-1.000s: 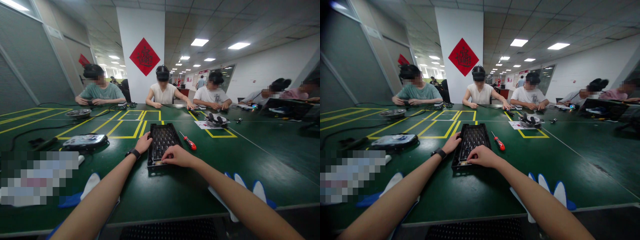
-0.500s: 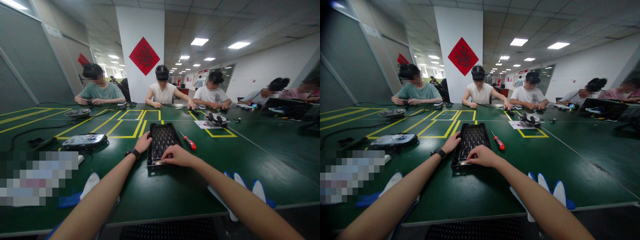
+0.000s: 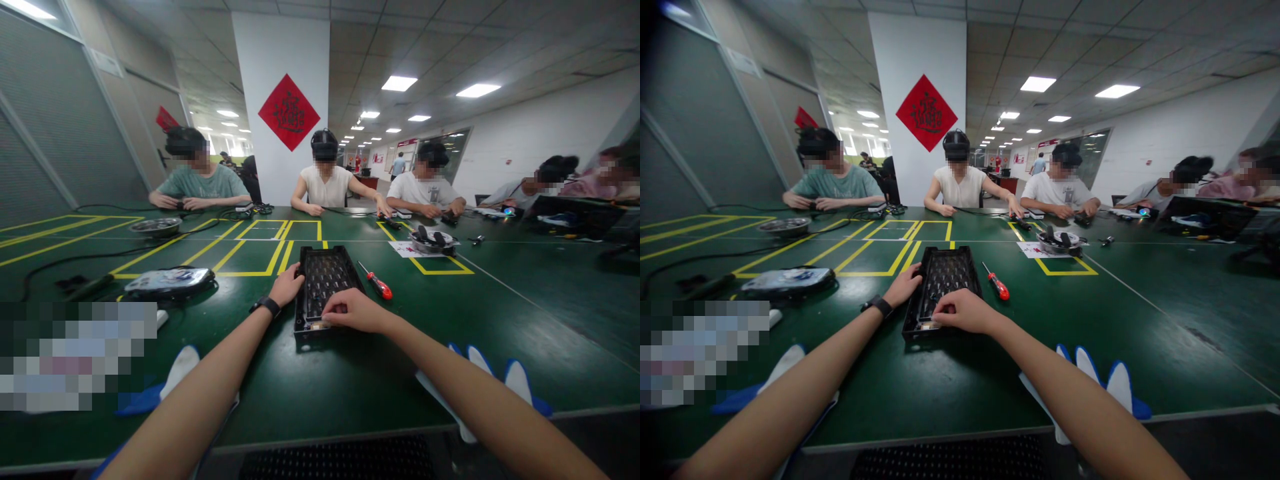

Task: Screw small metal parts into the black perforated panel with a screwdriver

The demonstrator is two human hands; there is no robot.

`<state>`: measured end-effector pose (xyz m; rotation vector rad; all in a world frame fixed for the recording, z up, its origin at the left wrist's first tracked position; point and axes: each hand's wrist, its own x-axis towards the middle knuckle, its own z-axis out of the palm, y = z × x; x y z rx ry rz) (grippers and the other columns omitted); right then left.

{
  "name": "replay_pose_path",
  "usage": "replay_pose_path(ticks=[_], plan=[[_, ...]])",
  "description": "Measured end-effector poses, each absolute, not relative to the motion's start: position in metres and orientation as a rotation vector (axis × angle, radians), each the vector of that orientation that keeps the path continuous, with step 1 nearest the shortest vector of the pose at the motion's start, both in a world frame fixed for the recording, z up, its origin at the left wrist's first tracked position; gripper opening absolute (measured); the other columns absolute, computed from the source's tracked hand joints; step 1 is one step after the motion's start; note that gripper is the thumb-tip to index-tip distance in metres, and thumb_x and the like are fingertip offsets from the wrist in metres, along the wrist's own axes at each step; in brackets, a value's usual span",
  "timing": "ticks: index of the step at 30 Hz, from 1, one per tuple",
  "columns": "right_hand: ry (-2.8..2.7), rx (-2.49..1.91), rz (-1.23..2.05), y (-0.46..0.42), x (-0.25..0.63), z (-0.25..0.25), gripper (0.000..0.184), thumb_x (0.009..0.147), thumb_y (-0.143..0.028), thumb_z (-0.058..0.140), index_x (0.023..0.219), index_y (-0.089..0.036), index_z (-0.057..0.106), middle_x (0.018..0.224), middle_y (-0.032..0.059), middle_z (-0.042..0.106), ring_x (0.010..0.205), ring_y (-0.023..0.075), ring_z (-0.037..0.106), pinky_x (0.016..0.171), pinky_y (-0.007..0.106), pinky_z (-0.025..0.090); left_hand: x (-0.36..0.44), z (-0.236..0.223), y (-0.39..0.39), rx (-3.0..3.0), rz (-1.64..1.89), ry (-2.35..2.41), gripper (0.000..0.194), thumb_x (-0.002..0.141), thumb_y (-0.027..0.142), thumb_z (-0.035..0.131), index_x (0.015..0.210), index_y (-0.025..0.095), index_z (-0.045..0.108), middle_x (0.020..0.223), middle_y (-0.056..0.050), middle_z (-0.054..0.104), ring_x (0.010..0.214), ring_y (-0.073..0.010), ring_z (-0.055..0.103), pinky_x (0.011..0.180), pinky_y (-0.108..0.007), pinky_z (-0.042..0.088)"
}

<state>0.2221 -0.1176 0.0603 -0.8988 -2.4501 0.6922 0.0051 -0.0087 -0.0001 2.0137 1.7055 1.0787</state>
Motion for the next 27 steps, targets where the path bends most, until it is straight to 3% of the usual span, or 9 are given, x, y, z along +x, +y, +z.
replay_pose_path(ticks=[7,13,27], plan=[[-2.147,-0.995,0.454,-0.108,0.228,0.067,0.024,0.083,-0.03,0.048,0.092,-0.015,0.063,0.074,0.002,0.061,0.063,0.0095,0.05,0.06,0.021,0.037,0.006,0.0,-0.008,2.039,1.031,1.711,0.051,0.076,0.024,0.042,0.126,0.012,0.044,0.13,-0.01,0.047,0.117,-0.0219,0.045,0.1,-0.033,0.034],[-2.373,-1.099,0.203,-0.094,0.239,0.056,0.015,0.078,-0.025,0.055,0.084,-0.018,0.067,0.079,0.0042,0.063,0.074,0.013,0.053,0.068,0.024,0.038,0.009,0.001,-0.01,2.03,1.026,1.674,0.052,0.076,0.021,0.04,0.127,0.009,0.042,0.134,-0.011,0.042,0.122,-0.0221,0.04,0.103,-0.033,0.031],[-2.507,-1.168,0.341,-0.051,0.212,0.058,0.013,0.072,-0.024,0.06,0.079,-0.018,0.069,0.072,0.0026,0.066,0.064,0.0116,0.057,0.059,0.021,0.038,0.026,-0.004,-0.012,2.128,1.028,1.661,0.053,0.077,0.023,0.041,0.128,0.012,0.04,0.13,-0.011,0.046,0.118,-0.0219,0.045,0.101,-0.034,0.032]])
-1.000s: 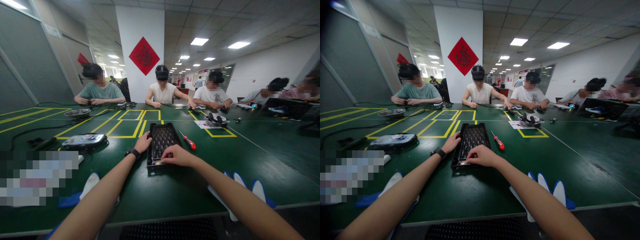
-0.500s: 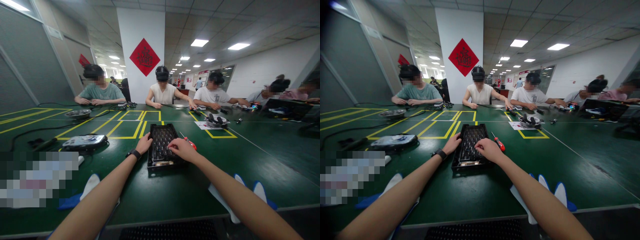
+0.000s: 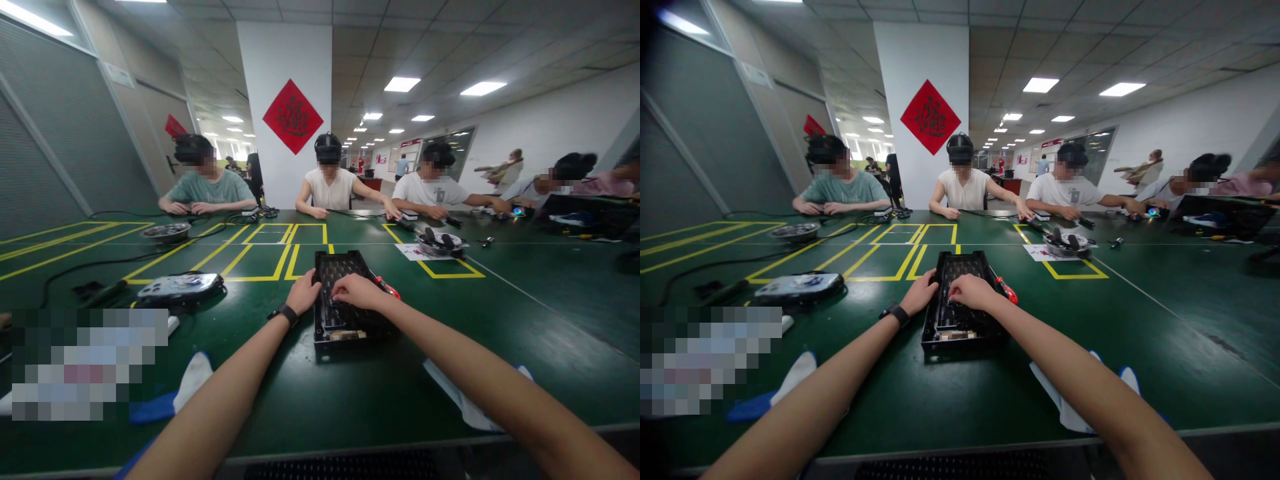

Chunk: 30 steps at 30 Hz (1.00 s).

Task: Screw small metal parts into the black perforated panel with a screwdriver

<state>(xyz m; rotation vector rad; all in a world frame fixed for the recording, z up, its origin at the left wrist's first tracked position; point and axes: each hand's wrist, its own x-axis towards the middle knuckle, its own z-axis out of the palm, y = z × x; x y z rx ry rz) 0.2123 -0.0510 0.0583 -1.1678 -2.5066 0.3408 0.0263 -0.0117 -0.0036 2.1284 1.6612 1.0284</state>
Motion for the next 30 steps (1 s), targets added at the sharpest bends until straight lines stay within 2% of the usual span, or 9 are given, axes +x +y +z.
replay_pose_path(ticks=[11,19,26,28,30], plan=[[-2.504,-1.047,0.408,-0.058,0.212,0.044,0.016,0.073,-0.011,0.055,0.081,-0.017,0.068,0.081,0.0034,0.064,0.07,0.0105,0.056,0.066,0.021,0.04,0.025,-0.005,-0.011,2.142,1.033,1.63,0.053,0.077,0.024,0.041,0.128,0.01,0.039,0.13,-0.012,0.046,0.118,-0.0219,0.044,0.101,-0.033,0.032],[-2.417,-1.145,0.445,-0.057,0.215,0.037,0.008,0.071,-0.011,0.057,0.077,-0.013,0.063,0.071,0.0022,0.061,0.061,0.0091,0.052,0.06,0.021,0.038,0.025,-0.006,-0.01,2.129,1.02,1.602,0.053,0.078,0.023,0.04,0.13,0.011,0.037,0.13,-0.011,0.046,0.118,-0.0215,0.044,0.102,-0.034,0.031],[-2.361,-1.164,0.49,-0.06,0.217,0.044,0.006,0.072,-0.012,0.057,0.073,-0.013,0.063,0.072,0.0037,0.062,0.065,0.0103,0.054,0.063,0.022,0.04,0.024,-0.006,-0.01,2.128,1.035,1.582,0.054,0.078,0.023,0.041,0.13,0.011,0.038,0.13,-0.012,0.046,0.118,-0.0215,0.044,0.102,-0.034,0.03],[-2.371,-1.095,0.609,-0.066,0.214,0.048,0.009,0.074,-0.018,0.057,0.079,-0.013,0.063,0.074,0.0033,0.064,0.067,0.0106,0.057,0.064,0.022,0.042,0.024,-0.006,-0.01,2.128,1.035,1.592,0.054,0.077,0.022,0.041,0.129,0.011,0.038,0.13,-0.011,0.046,0.118,-0.0213,0.044,0.103,-0.034,0.03],[-2.388,-0.961,0.892,-0.073,0.211,0.053,0.018,0.073,-0.026,0.06,0.085,-0.012,0.063,0.078,0.0036,0.066,0.07,0.0116,0.06,0.067,0.023,0.045,0.024,-0.006,-0.01,2.132,1.038,1.599,0.053,0.077,0.022,0.041,0.129,0.011,0.039,0.13,-0.011,0.047,0.118,-0.0213,0.045,0.103,-0.034,0.029]])
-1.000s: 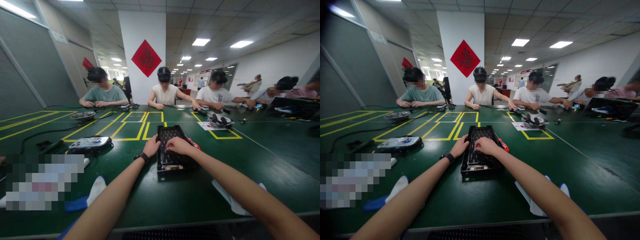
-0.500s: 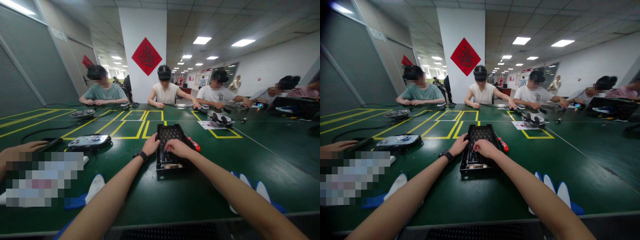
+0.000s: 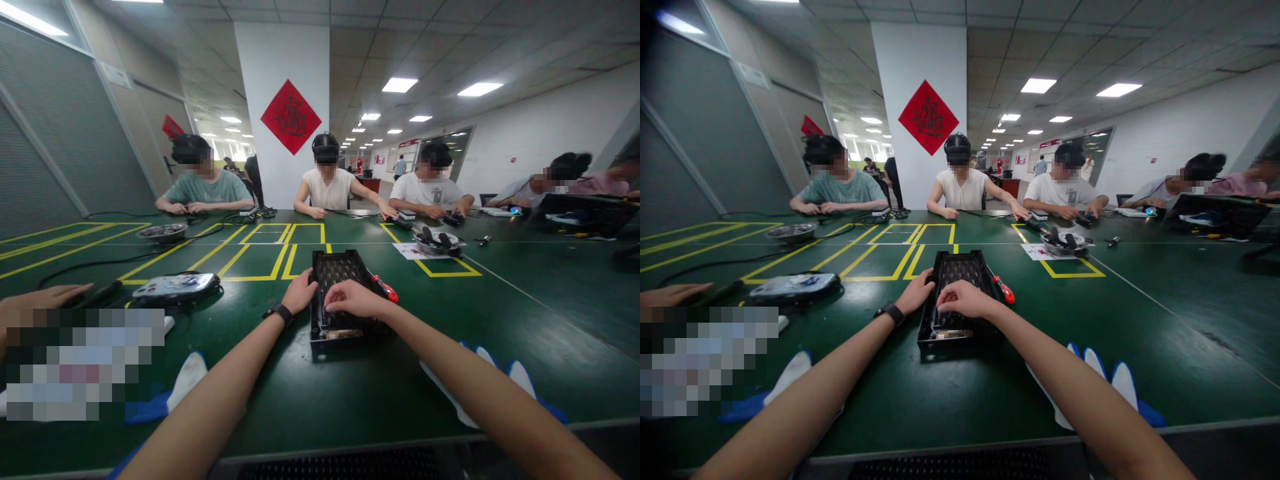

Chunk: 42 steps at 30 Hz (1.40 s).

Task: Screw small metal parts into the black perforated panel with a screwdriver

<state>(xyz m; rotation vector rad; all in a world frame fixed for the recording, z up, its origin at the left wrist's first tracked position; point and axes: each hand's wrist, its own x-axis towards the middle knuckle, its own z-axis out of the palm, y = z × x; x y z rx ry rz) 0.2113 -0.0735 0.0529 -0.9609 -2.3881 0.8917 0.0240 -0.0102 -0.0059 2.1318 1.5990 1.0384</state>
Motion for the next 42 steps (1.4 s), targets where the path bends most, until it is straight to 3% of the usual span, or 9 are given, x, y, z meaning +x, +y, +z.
replay_pose_path(ticks=[3,5,35,42], plan=[[-2.365,-0.818,1.279,-0.083,0.209,0.058,0.028,0.069,-0.032,0.063,0.088,-0.011,0.064,0.081,0.0054,0.067,0.075,0.014,0.061,0.071,0.026,0.047,0.024,-0.006,-0.011,2.143,1.049,1.595,0.053,0.076,0.021,0.041,0.128,0.01,0.04,0.128,-0.012,0.048,0.117,-0.0212,0.046,0.102,-0.034,0.03],[-2.378,-0.823,1.326,-0.086,0.208,0.06,0.028,0.068,-0.032,0.064,0.087,-0.011,0.065,0.08,0.0056,0.067,0.074,0.0141,0.061,0.071,0.026,0.047,0.024,-0.005,-0.011,2.149,1.055,1.591,0.053,0.076,0.021,0.041,0.128,0.01,0.04,0.128,-0.012,0.048,0.116,-0.0212,0.046,0.102,-0.033,0.03],[-2.69,-0.871,1.029,-0.09,0.205,0.061,0.022,0.074,-0.028,0.057,0.085,-0.012,0.067,0.083,0.0037,0.065,0.078,0.013,0.057,0.073,0.022,0.042,0.026,0.001,-0.017,2.142,1.065,1.593,0.051,0.076,0.021,0.041,0.126,0.01,0.042,0.125,-0.012,0.05,0.115,-0.0221,0.047,0.1,-0.035,0.033],[-2.512,-0.869,0.971,-0.095,0.201,0.067,0.02,0.072,-0.027,0.059,0.084,-0.013,0.066,0.074,0.0027,0.062,0.064,0.0105,0.053,0.06,0.022,0.041,0.025,0.0,-0.016,2.15,1.055,1.587,0.052,0.076,0.022,0.041,0.127,0.01,0.041,0.126,-0.012,0.05,0.114,-0.021,0.048,0.1,-0.033,0.033]])
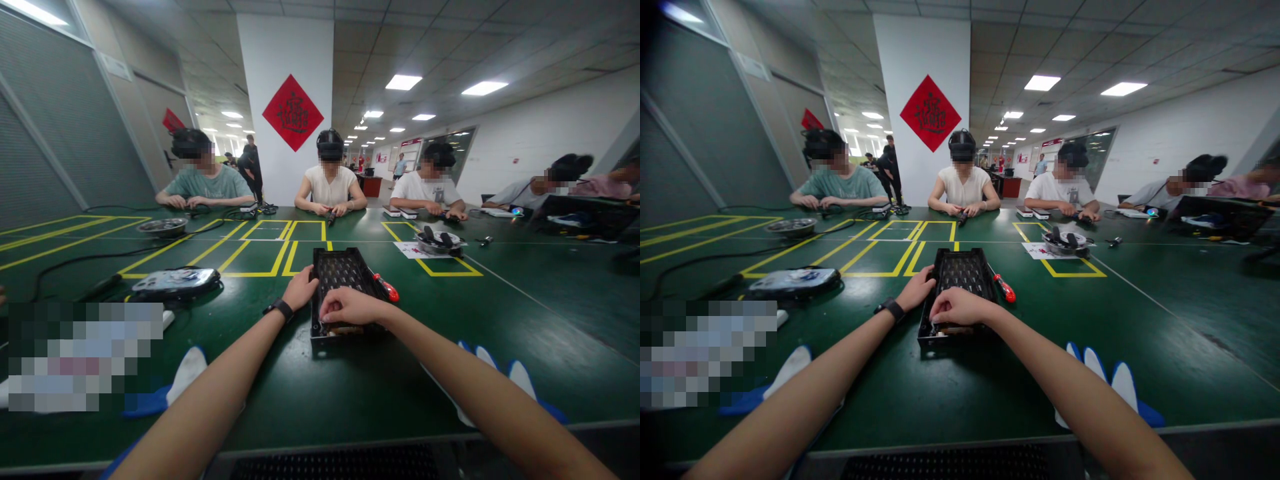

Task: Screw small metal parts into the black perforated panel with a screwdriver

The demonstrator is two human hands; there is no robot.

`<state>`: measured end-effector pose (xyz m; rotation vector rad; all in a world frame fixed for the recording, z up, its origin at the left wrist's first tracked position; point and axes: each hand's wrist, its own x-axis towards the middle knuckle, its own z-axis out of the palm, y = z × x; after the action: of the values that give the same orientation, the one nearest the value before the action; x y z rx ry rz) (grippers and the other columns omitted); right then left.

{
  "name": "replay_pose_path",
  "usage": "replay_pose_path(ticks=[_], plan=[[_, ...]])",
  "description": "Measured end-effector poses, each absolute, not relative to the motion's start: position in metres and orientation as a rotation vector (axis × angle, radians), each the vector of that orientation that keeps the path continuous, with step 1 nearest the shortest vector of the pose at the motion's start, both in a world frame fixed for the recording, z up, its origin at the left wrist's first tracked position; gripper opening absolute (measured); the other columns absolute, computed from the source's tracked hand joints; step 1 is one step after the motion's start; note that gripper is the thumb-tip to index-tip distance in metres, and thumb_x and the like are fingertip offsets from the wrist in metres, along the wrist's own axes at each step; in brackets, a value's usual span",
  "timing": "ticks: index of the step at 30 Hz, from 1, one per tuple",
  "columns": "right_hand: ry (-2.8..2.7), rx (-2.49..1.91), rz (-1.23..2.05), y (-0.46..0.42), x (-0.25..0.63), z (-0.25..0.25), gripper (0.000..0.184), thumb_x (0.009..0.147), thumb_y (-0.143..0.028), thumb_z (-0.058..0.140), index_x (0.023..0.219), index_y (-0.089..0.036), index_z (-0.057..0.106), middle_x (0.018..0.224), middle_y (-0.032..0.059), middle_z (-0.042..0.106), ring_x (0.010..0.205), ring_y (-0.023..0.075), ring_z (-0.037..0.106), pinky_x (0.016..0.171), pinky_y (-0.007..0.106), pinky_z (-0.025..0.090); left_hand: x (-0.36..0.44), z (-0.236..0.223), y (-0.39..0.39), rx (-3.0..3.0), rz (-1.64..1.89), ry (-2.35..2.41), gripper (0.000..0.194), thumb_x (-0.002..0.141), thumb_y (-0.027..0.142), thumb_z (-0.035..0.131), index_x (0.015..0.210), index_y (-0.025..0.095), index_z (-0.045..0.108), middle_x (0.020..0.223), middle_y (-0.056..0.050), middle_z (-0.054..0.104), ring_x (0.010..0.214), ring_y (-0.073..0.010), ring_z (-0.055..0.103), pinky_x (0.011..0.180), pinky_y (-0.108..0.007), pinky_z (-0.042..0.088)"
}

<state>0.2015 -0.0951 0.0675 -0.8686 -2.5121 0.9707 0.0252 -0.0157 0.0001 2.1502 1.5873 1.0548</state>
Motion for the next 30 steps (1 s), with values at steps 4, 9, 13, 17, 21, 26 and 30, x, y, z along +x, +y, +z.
replay_pose_path(ticks=[4,9,13,17,21,26,30], plan=[[-2.24,-0.957,0.529,-0.088,0.214,0.088,0.019,0.075,-0.027,0.054,0.086,-0.014,0.064,0.072,0.0025,0.057,0.063,0.0107,0.047,0.059,0.022,0.038,0.025,-0.001,-0.015,2.145,1.042,1.596,0.052,0.077,0.024,0.041,0.127,0.01,0.04,0.127,-0.012,0.049,0.114,-0.0216,0.048,0.1,-0.034,0.033],[-1.97,-1.674,-0.196,-0.066,0.264,0.101,0.017,0.078,-0.021,0.049,0.087,-0.015,0.062,0.096,0.013,0.059,0.094,0.0225,0.05,0.076,0.031,0.038,0.027,0.002,-0.019,2.11,1.037,1.617,0.05,0.078,0.025,0.04,0.126,0.012,0.041,0.127,-0.012,0.049,0.114,-0.0218,0.048,0.098,-0.034,0.034],[-2.032,-2.164,0.046,-0.047,0.295,0.088,0.026,0.06,-0.032,0.068,0.079,-0.015,0.064,0.09,0.0135,0.063,0.09,0.0275,0.056,0.072,0.036,0.041,0.028,0.004,-0.022,2.079,1.044,1.645,0.049,0.078,0.024,0.04,0.126,0.014,0.042,0.127,-0.011,0.05,0.112,-0.0222,0.049,0.095,-0.034,0.036],[-2.015,-2.198,0.22,-0.036,0.301,0.069,0.027,0.057,-0.036,0.069,0.068,-0.012,0.064,0.077,0.0131,0.065,0.075,0.0249,0.061,0.064,0.033,0.043,0.028,0.004,-0.024,2.067,1.06,1.656,0.047,0.079,0.024,0.038,0.125,0.014,0.042,0.125,-0.01,0.052,0.111,-0.0226,0.05,0.094,-0.035,0.037],[-1.868,-2.105,0.175,-0.033,0.302,0.065,0.033,0.074,-0.037,0.053,0.085,-0.008,0.063,0.088,0.02,0.063,0.08,0.0257,0.06,0.066,0.033,0.043,0.029,0.004,-0.024,2.038,1.062,1.674,0.046,0.079,0.024,0.038,0.124,0.014,0.043,0.124,-0.01,0.052,0.111,-0.0219,0.05,0.095,-0.035,0.036],[-1.621,-1.536,0.315,-0.032,0.297,0.082,0.043,0.082,-0.044,0.04,0.111,-0.015,0.05,0.092,0.0081,0.06,0.065,0.0125,0.056,0.058,0.025,0.042,0.029,0.002,-0.022,2.02,1.066,1.67,0.045,0.08,0.024,0.038,0.124,0.016,0.043,0.123,-0.009,0.053,0.109,-0.0216,0.051,0.093,-0.035,0.037],[-1.241,-0.762,0.889,-0.037,0.274,0.093,0.038,0.064,-0.035,0.067,0.096,-0.018,0.055,0.071,-0.0036,0.053,0.051,0.0048,0.043,0.045,0.018,0.034,0.032,0.004,-0.02,2.036,1.012,1.733,0.044,0.082,0.025,0.035,0.125,0.018,0.042,0.122,-0.009,0.054,0.108,-0.0226,0.052,0.09,-0.036,0.039]])
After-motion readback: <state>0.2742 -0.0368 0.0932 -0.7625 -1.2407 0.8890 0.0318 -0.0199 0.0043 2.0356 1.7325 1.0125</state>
